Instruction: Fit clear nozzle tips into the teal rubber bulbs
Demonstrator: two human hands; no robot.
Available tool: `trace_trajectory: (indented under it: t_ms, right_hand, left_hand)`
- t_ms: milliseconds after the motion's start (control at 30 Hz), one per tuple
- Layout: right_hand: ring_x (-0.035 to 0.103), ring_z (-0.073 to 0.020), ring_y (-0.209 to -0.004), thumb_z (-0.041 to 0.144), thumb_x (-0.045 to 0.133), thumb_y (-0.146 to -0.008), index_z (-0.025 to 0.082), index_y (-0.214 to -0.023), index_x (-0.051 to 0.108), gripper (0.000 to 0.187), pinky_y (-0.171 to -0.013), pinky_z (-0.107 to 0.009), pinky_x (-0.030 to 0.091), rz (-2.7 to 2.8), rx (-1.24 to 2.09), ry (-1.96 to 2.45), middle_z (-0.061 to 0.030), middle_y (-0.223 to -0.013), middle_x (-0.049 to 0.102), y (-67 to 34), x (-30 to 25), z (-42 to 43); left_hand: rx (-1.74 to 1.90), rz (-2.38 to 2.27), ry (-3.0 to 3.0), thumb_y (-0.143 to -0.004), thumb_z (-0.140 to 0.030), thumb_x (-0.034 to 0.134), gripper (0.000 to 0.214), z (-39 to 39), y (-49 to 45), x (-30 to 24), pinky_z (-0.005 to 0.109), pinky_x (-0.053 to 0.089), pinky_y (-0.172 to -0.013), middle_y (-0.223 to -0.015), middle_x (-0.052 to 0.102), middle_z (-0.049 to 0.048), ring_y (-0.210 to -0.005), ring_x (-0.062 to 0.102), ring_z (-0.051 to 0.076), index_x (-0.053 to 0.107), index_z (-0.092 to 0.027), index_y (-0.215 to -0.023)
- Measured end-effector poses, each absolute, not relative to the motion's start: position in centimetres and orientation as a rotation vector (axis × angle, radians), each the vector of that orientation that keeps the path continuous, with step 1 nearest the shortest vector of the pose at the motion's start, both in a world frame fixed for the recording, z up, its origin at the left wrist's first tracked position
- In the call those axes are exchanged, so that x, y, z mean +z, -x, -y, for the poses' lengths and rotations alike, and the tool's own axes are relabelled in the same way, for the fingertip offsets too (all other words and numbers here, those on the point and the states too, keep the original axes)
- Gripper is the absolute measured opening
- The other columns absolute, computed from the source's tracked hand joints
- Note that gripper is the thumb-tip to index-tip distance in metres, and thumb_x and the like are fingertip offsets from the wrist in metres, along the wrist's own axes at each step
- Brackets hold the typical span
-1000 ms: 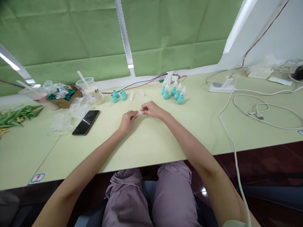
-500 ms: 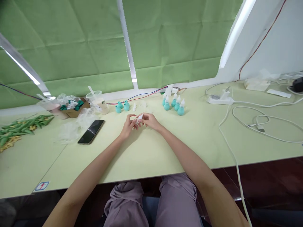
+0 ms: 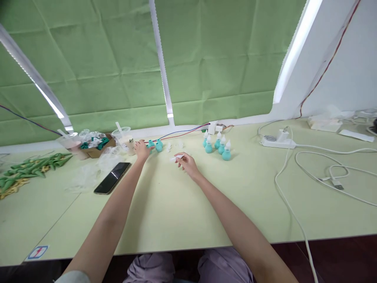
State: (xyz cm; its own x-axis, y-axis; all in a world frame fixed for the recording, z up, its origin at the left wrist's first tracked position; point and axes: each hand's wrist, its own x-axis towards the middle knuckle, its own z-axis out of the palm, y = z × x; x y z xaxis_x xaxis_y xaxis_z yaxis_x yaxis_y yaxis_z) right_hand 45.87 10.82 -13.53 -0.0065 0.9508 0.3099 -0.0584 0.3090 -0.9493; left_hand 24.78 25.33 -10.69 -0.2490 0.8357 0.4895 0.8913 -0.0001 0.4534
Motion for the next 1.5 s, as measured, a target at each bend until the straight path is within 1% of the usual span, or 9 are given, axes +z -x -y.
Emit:
trace_trajectory:
  t_ms: [200,300,433,567,667,800,867,1100,1500]
  right_hand:
    - [0.052,-0.009,-0.057,0.045,0.061,-0.072,0.019,-0.091,0.059,0.033,-0.042,-0.017,0.034,1.303,1.045,0.912,-0.0009,-0.072,0.06,-45.5,-13.5,-10.9]
    - [0.052,-0.0093,-0.057,0.045,0.062,-0.07,0.018,-0.087,0.059,0.032,-0.042,-0.017,0.032,1.298,1.048,0.911,-0.0002,-0.066,0.058,-45.6,-13.4,-10.9]
    - [0.051,-0.0084,-0.054,0.044,0.063,-0.07,0.018,-0.082,0.058,0.029,-0.041,-0.016,0.031,1.274,1.072,0.929,0.0012,-0.063,0.056,-45.8,-13.3,-10.9]
    - [0.051,-0.0073,-0.053,0.041,0.062,-0.07,0.019,-0.09,0.061,0.03,-0.041,-0.016,0.031,1.325,1.061,0.925,0.0015,-0.067,0.057,-45.9,-13.2,-10.6]
    - [0.051,-0.0075,-0.054,0.04,0.062,-0.071,0.019,-0.096,0.064,0.032,-0.041,-0.016,0.031,1.392,1.018,0.952,0.0005,-0.069,0.058,-46.2,-13.3,-10.5]
    - [0.052,-0.0084,-0.055,0.041,0.062,-0.071,0.017,-0.093,0.067,0.033,-0.041,-0.017,0.03,1.431,0.978,1.02,-0.0012,-0.069,0.059,-46.6,-13.4,-10.5]
    - [0.053,-0.0087,-0.055,0.041,0.063,-0.071,0.017,-0.094,0.067,0.034,-0.042,-0.017,0.031,1.451,0.963,1.039,-0.0011,-0.069,0.06,-46.7,-13.5,-10.6]
    - [0.055,-0.0084,-0.055,0.039,0.064,-0.07,0.017,-0.093,0.063,0.032,-0.04,-0.016,0.038,1.498,0.943,1.048,-0.0027,-0.082,0.063,-46.5,-14.1,-10.7]
    - [0.054,-0.0097,-0.053,0.038,0.072,-0.064,0.013,-0.082,0.066,0.032,-0.051,-0.022,0.046,1.645,1.075,0.954,-0.0014,-0.066,0.061,-46.7,-13.7,-10.3]
  left_hand:
    - [-1.364,2.304,1.915,-0.071,-0.023,0.061,0.03,-25.8,-23.6,-12.6,0.041,0.035,-0.087,-0.104,0.059,0.0133,-0.105,0.051,0.029,0.055,-0.014,-0.099]
    - [-1.565,2.08,2.075,-0.074,-0.019,0.054,0.028,-25.1,-23.4,-12.1,0.034,0.037,-0.087,-0.1,0.062,0.0092,-0.093,0.056,0.02,0.057,-0.014,-0.101]
    - [-1.516,1.669,2.463,-0.08,-0.025,0.047,0.033,-21.9,-24.0,-11.1,0.035,0.035,-0.092,-0.102,0.058,0.0064,-0.098,0.05,0.02,0.06,-0.02,-0.11]
    - [-1.196,1.371,2.935,-0.081,-0.025,0.047,0.05,-17.0,-25.6,-11.6,0.035,0.035,-0.091,-0.094,0.053,0.0044,-0.091,0.048,0.018,0.043,-0.025,-0.131]
    - [-1.267,1.385,3.135,-0.074,-0.024,0.056,0.071,-14.5,-26.8,-12.9,0.03,0.039,-0.086,-0.092,0.054,0.0019,-0.087,0.051,0.015,0.027,-0.025,-0.138]
    - [-1.429,1.596,2.999,-0.07,-0.031,0.061,0.038,-13.9,-27.6,-14.5,0.03,0.04,-0.086,-0.097,0.056,0.0054,-0.092,0.052,0.017,0.057,-0.017,-0.105]
    - [-1.387,1.61,2.978,-0.072,-0.036,0.059,0.029,-14.0,-27.7,-14.7,0.031,0.04,-0.086,-0.098,0.058,0.0056,-0.091,0.052,0.018,0.06,-0.017,-0.094]
    - [-1.294,1.379,3.128,-0.084,-0.037,0.045,0.032,-12.6,-27.7,-14.1,0.031,0.041,-0.086,-0.103,0.059,0.006,-0.094,0.053,0.019,0.053,-0.017,-0.108]
    - [-1.035,1.214,2.855,-0.086,-0.03,0.047,0.025,-11.5,-27.1,-14.1,0.033,0.042,-0.08,-0.092,0.06,0.0072,-0.09,0.052,0.021,0.057,-0.017,-0.105]
